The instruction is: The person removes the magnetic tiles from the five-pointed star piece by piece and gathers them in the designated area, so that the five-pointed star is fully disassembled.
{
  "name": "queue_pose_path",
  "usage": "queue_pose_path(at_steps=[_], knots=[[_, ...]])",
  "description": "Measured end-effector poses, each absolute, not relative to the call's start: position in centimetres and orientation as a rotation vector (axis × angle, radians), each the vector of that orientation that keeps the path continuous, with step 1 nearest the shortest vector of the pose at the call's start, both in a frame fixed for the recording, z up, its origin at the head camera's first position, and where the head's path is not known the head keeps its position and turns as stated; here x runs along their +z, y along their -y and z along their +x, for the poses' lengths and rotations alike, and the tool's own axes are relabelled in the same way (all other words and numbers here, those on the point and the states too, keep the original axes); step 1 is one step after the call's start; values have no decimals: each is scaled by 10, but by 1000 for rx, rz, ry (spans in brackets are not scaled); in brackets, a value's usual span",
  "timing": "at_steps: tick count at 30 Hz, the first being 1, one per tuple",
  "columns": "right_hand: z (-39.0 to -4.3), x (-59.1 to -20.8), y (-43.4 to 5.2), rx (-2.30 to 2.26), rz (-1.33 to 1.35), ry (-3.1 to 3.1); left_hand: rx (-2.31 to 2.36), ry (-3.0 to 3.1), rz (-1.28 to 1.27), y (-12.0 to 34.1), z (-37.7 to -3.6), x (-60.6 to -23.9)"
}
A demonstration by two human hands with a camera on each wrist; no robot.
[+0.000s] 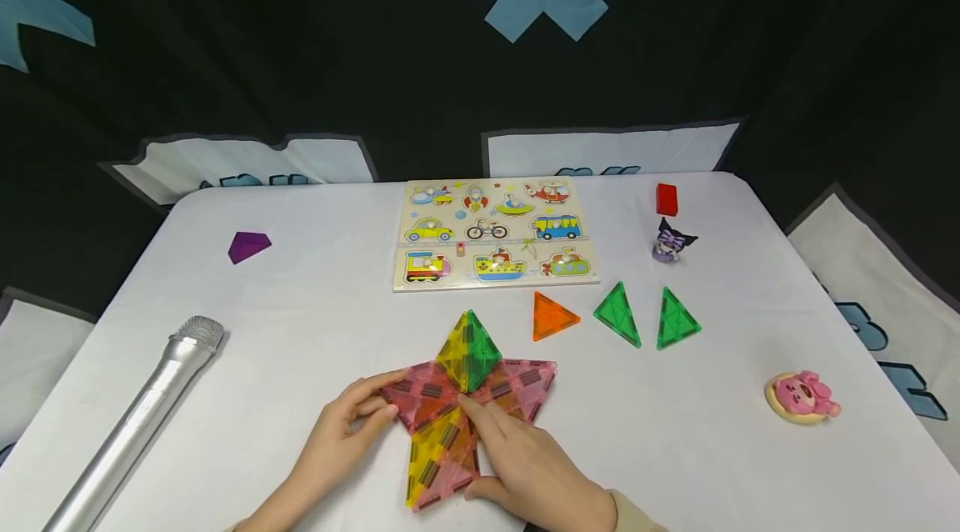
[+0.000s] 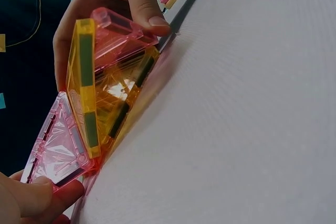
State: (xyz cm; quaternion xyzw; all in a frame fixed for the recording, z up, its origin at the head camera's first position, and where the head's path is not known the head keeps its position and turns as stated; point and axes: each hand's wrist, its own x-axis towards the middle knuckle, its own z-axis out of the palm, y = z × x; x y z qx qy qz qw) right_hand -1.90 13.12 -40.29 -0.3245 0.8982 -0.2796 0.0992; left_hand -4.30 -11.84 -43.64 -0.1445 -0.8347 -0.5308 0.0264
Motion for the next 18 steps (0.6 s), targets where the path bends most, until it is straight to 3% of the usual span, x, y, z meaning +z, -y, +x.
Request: queue_pose_path(at_steps=[7, 18], knots=[[-20, -407, -129, -945, -999, -2688, -1621, 2583, -439, 121, -44, -435], [-24, -410, -142, -1559, -1117, -2230, -1625, 2595, -428, 120, -43, -436]])
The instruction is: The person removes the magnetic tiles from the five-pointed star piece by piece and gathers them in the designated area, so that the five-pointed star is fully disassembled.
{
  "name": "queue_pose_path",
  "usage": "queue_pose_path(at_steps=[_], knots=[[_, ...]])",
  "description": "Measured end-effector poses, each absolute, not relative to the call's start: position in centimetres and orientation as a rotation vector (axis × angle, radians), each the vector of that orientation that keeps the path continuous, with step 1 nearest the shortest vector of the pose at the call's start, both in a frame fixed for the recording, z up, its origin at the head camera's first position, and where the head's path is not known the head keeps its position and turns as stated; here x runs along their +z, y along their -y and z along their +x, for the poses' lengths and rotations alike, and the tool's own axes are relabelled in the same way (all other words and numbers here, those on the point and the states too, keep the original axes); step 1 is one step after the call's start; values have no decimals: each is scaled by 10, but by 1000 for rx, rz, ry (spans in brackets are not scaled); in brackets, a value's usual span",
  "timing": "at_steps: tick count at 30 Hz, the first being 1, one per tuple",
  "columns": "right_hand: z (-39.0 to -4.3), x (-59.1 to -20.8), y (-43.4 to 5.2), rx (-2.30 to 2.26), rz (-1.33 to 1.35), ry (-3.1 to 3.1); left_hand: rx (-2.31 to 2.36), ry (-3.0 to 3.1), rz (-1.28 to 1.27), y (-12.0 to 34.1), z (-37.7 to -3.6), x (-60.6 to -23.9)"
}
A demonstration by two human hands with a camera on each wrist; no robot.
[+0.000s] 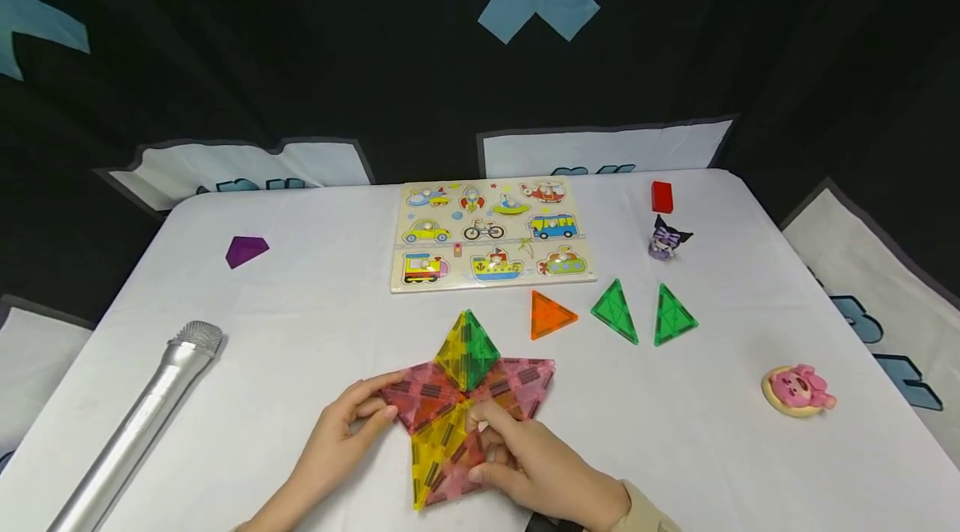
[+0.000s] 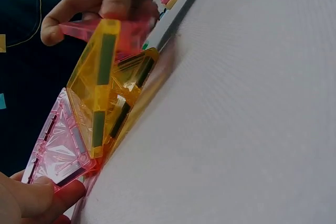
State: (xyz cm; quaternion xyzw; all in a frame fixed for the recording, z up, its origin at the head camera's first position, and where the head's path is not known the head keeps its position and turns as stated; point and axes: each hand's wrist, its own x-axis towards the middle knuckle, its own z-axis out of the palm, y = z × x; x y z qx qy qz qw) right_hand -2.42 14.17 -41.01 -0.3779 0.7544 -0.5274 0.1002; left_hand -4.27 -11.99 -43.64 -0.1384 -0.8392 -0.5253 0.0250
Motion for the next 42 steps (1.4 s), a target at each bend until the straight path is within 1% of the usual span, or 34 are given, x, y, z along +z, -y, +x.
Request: queue_pose_path(at_steps=[4, 6, 8, 10, 11, 13, 15, 16, 19, 24, 26, 28, 29, 32, 33, 35, 37, 39, 42], knots=[[-27, -401, -155, -1810, -933, -1982, -1617, 2608, -381, 121, -39, -437], [-31, -394, -166, -1946, -883, -1922, -1622, 2605, -373, 121, -38, -436], [-36, -386, -183, -2024, -842, -2020, -1636, 2598, -383, 121, -38, -436], [-40, -380, -204, -1986, -719, -2296, -1643, 2594, -395, 121, -38, -436], [-42, -378, -215, -1905, -616, -2473, -1644, 2591, -395, 121, -38, -436], [-44, -375, -237, -1621, -304, -2770, -1641, 2585, -390, 121, -37, -436], [-46, -374, -257, -1281, -34, -2901, -1633, 2580, -375, 122, -36, -436], [-47, -374, -266, -1140, 53, -2920, -1631, 2576, -372, 122, -36, -436], [-50, -377, -286, -829, 228, -2880, -1638, 2568, -375, 121, -36, -435], [-51, -383, -292, -564, 351, -2910, -1646, 2556, -407, 120, -37, -436], [-50, -383, -285, -568, 337, -2998, -1637, 2549, -424, 120, -38, -437], [-49, -383, -271, -667, 233, -3138, -1624, 2549, -433, 120, -39, -438], [-49, -382, -261, -744, 136, -3201, -1623, 2552, -431, 120, -39, -438], [-45, -383, -223, -1047, -293, -3199, -1629, 2565, -408, 120, -40, -437], [-43, -384, -208, -1134, -434, -3122, -1636, 2569, -402, 120, -40, -437], [-37, -386, -180, -1267, -629, -2891, -1639, 2565, -411, 119, -41, -438], [-29, -388, -157, -1348, -721, -2649, -1630, 2557, -432, 118, -41, -438], [-22, -391, -140, -1377, -758, -2465, -1617, 2552, -443, 118, -42, -438], [-13, -397, -123, -1408, -723, -2313, -1609, 2565, -419, 118, -42, -437]])
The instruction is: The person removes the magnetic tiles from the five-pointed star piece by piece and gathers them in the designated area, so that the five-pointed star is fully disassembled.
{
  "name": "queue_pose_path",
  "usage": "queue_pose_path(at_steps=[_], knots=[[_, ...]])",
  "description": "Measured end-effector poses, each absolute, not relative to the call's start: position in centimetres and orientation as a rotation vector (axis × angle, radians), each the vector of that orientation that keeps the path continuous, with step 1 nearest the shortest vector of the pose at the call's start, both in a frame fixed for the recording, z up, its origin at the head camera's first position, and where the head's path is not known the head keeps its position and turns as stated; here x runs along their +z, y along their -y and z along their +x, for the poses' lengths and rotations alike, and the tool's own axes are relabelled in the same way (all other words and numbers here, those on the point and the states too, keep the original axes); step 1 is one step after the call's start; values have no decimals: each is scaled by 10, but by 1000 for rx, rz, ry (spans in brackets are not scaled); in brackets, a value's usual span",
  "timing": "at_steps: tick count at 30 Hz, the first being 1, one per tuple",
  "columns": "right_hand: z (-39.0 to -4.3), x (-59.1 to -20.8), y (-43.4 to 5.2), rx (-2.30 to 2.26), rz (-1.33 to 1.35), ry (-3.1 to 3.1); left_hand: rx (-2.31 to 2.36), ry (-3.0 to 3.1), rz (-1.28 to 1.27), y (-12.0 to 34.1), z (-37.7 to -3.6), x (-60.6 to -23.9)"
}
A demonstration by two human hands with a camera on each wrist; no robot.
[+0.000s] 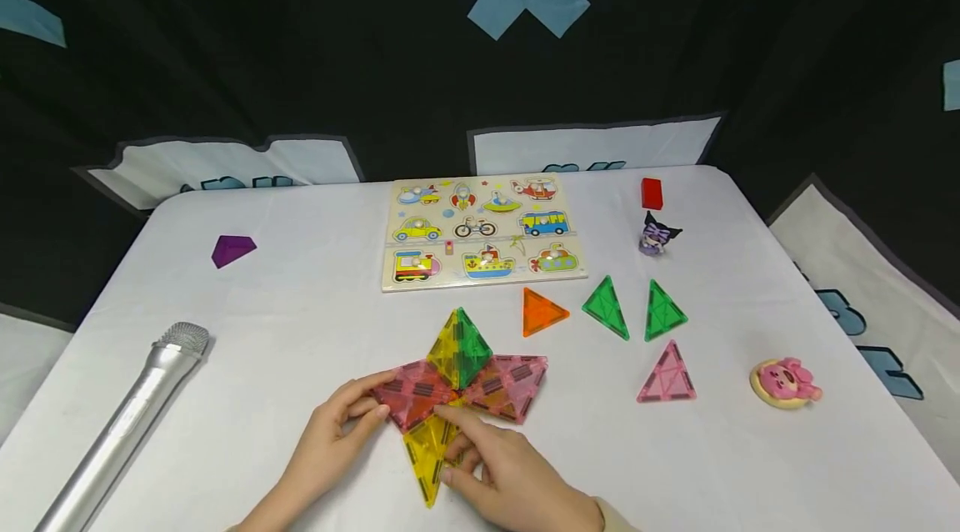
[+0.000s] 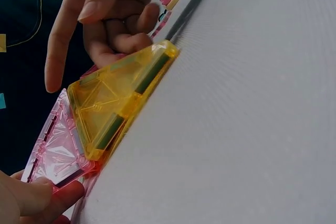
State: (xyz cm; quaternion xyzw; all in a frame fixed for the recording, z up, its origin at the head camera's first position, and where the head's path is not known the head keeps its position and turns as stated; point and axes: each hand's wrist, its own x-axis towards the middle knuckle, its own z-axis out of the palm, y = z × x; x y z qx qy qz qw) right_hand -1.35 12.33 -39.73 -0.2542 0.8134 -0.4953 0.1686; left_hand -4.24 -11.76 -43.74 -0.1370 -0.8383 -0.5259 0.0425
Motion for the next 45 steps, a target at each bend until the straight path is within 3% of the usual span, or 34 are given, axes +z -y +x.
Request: queue_pose_path(at_steps=[7, 19, 27, 31, 34, 39, 45], knots=[[-3, -410, -109, -1564, -632, -2278, -1625, 2628, -338, 119, -42, -435], [2, -422, -97, -1586, -823, -2400, -1728, 2583, -330, 115, -37, -439], [-3, -422, -102, -1882, -911, -2393, -1698, 2607, -336, 118, -39, -436], [-17, -410, -127, -2119, -761, -2547, -1710, 2616, -354, 119, -40, -436], [-30, -400, -157, -2122, -448, -2830, -1707, 2621, -353, 120, -40, -436], [-46, -395, -204, -1483, 160, -3128, -1698, 2619, -344, 120, -41, -436], [-52, -401, -219, -867, 108, -3131, -1694, 2613, -354, 120, -42, -436]])
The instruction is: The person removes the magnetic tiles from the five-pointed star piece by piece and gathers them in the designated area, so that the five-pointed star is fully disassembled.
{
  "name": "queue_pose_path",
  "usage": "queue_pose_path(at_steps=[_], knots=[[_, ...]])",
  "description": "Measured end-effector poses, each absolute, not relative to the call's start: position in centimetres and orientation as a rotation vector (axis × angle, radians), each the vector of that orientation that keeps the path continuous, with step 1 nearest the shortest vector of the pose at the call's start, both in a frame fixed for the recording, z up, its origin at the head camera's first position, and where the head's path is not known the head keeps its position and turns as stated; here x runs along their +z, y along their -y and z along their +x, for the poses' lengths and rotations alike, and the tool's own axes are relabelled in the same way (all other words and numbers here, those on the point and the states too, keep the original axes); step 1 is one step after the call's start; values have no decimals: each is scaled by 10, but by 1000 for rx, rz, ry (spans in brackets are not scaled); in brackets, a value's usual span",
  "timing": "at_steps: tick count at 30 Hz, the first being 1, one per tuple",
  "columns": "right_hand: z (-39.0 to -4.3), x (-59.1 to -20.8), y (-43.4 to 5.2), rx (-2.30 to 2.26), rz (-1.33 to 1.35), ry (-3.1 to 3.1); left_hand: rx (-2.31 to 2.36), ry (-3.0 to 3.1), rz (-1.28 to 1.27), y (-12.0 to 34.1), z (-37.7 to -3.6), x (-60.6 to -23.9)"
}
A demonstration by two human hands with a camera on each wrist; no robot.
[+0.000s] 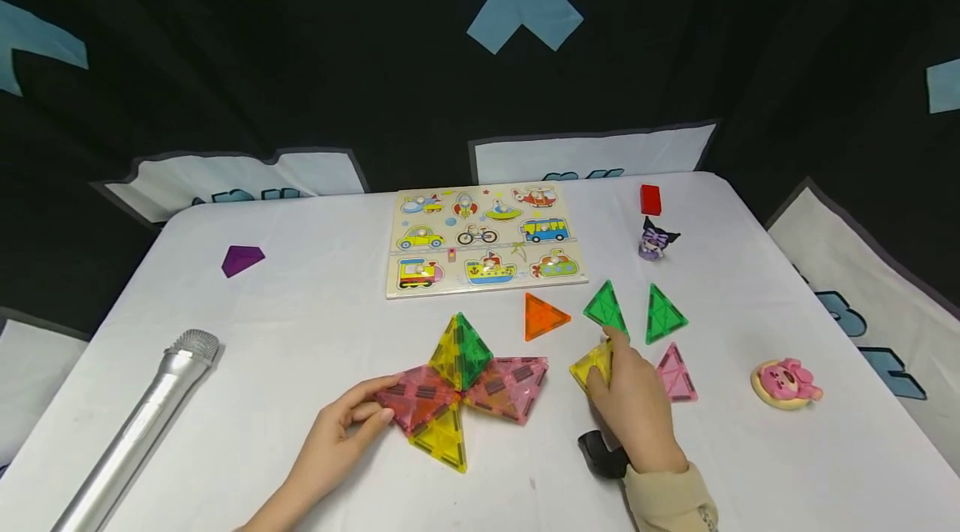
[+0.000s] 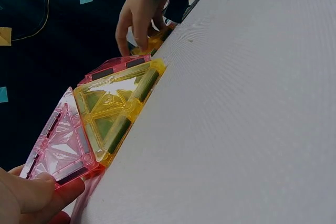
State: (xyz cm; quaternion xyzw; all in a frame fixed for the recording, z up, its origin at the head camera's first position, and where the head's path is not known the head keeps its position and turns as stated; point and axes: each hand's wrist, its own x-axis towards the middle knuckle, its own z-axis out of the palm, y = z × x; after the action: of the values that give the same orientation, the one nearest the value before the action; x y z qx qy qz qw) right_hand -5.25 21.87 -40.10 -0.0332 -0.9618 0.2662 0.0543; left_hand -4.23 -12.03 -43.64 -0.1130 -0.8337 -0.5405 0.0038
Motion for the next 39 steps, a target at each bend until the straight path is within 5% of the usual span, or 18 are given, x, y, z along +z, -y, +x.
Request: queue_pose_path(at_steps=[6, 17, 34, 39], knots=[[-50, -405, -205, 767, 83, 2650, -1660, 2588, -404, 121, -43, -436], [-15, -410, -132, 1284, 1111, 2824, -1672, 2592, -399, 119, -42, -434], [-16, -421, -121, 1645, 1103, 2382, -1767, 2550, -311, 120, -41, -432], [-28, -407, -143, 1779, 778, 2131, -1784, 2538, -335, 121, -42, -432]])
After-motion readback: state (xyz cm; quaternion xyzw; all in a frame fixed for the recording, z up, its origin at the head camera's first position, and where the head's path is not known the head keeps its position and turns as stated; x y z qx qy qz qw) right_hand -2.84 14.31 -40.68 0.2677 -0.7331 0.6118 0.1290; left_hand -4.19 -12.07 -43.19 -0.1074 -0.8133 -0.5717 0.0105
